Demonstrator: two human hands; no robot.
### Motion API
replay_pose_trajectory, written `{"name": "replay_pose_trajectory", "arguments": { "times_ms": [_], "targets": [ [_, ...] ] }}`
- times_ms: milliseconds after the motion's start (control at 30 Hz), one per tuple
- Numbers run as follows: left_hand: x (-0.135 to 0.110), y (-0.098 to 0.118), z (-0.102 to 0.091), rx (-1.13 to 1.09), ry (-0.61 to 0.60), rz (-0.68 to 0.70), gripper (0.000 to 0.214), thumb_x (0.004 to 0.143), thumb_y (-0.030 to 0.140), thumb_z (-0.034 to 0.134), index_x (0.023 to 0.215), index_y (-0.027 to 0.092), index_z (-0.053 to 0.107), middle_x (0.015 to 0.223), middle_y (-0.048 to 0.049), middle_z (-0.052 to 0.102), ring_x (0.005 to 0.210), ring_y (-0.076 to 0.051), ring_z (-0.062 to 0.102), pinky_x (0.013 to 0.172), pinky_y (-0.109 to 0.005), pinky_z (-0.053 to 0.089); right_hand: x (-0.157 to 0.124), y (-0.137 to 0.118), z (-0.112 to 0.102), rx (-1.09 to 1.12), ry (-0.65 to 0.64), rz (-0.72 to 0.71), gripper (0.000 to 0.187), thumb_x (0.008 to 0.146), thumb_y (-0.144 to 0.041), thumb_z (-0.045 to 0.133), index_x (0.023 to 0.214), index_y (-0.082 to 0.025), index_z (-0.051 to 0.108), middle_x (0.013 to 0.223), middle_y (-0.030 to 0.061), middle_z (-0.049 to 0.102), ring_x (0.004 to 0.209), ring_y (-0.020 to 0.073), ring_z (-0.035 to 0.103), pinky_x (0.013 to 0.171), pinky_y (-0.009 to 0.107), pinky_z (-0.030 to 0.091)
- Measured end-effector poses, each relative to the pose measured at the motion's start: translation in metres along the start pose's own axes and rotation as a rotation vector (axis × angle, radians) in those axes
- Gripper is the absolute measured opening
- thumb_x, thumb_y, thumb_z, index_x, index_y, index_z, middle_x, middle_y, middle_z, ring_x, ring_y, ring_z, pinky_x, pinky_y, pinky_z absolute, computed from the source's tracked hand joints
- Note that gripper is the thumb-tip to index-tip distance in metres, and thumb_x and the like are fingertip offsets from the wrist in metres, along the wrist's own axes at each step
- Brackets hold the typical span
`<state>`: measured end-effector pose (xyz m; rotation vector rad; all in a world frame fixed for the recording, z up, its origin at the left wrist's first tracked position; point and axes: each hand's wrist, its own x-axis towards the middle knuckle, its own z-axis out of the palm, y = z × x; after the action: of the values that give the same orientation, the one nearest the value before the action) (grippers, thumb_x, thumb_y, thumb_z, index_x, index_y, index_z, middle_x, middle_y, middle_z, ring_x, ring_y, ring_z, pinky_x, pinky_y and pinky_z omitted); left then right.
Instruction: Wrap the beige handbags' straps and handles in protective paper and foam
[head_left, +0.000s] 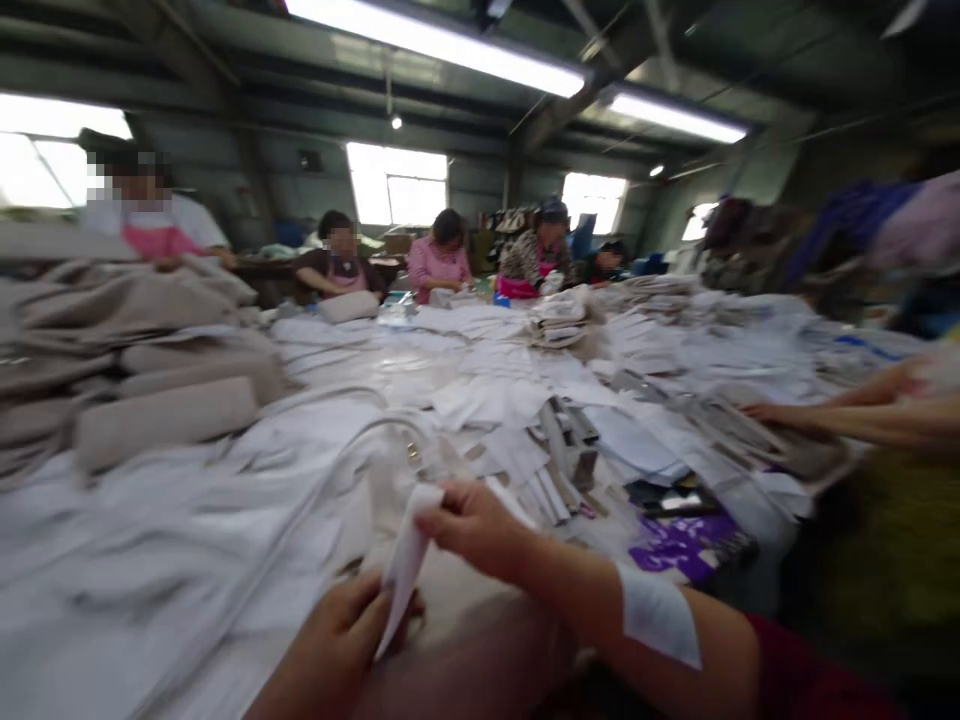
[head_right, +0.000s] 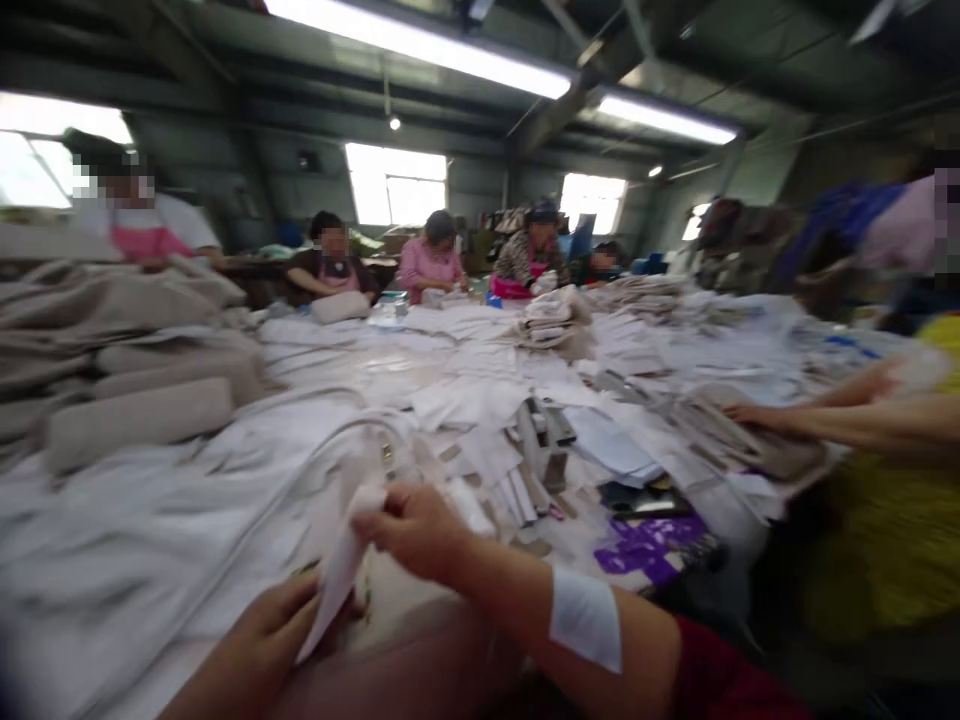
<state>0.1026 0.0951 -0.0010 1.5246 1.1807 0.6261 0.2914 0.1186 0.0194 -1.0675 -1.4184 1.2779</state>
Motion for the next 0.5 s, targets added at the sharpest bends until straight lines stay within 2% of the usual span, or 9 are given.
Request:
{"name": "replay_pose_trajectory", "arguments": {
  "times_ms": [33,133,200,267,400,500],
  "targets": [
    [-0.003,-0.001,-0.003,-0.033,-0.067,0.043,0.041,0.083,0.056,0.060,0.077,0.017,0.072,0.070,-0.0031,0.068,0.065,-0.017,0.057,0.061,-0.028,0.044,-0.001,-0.001,-0.001,0.076,-0.068,0.065,0.035,0.077,-0.048,0.070,0.072,-0.015,0.059,0.057,-0.0064,0.048,0.049,0.0062,0.038,0.045,0.020,0.029],
    [-0.004,-0.002,-0.006,-0.183,-0.061,0.071,0.038,0.090,0.047,0.054,0.081,0.014,0.070,0.065,-0.0015,0.062,0.060,-0.012,0.050,0.059,-0.024,0.039,-0.007,-0.003,-0.003,0.127,-0.271,0.192,0.036,0.077,-0.047,0.073,0.089,-0.013,0.066,0.068,-0.0026,0.057,0.052,0.0064,0.043,0.046,0.020,0.031],
    [-0.004,-0.001,-0.005,-0.230,-0.054,0.079,0.033,0.090,0.041,0.055,0.082,0.014,0.070,0.063,-0.0001,0.060,0.059,-0.012,0.050,0.059,-0.023,0.038,-0.013,-0.007,0.002,0.098,-0.331,0.221,0.034,0.077,-0.043,0.074,0.093,-0.013,0.070,0.071,0.0008,0.064,0.057,0.0081,0.049,0.049,0.020,0.034],
    [-0.007,0.000,-0.002,-0.224,-0.052,0.092,0.027,0.090,0.035,0.055,0.082,0.014,0.070,0.065,-0.0002,0.061,0.061,-0.012,0.052,0.059,-0.022,0.039,-0.020,-0.011,0.012,0.081,-0.285,0.242,0.031,0.076,-0.040,0.074,0.090,-0.012,0.072,0.071,0.0030,0.068,0.059,0.0102,0.055,0.050,0.021,0.038],
    [-0.012,0.002,-0.001,-0.074,-0.027,0.150,0.023,0.089,0.024,0.051,0.072,0.016,0.064,0.067,-0.0006,0.062,0.063,-0.013,0.053,0.060,-0.022,0.040,-0.022,-0.011,0.029,0.066,-0.130,0.298,0.017,0.070,-0.029,0.076,0.070,-0.013,0.071,0.058,0.0022,0.067,0.052,0.0121,0.057,0.049,0.024,0.043],
    [-0.015,0.002,-0.004,0.035,-0.038,0.210,0.023,0.089,0.021,0.048,0.072,0.016,0.062,0.070,-0.0010,0.063,0.067,-0.013,0.055,0.063,-0.024,0.041,-0.020,-0.008,0.032,0.090,-0.117,0.323,0.010,0.067,-0.021,0.074,0.063,-0.013,0.069,0.055,0.0035,0.067,0.053,0.0150,0.062,0.053,0.026,0.049]
  ]
}}
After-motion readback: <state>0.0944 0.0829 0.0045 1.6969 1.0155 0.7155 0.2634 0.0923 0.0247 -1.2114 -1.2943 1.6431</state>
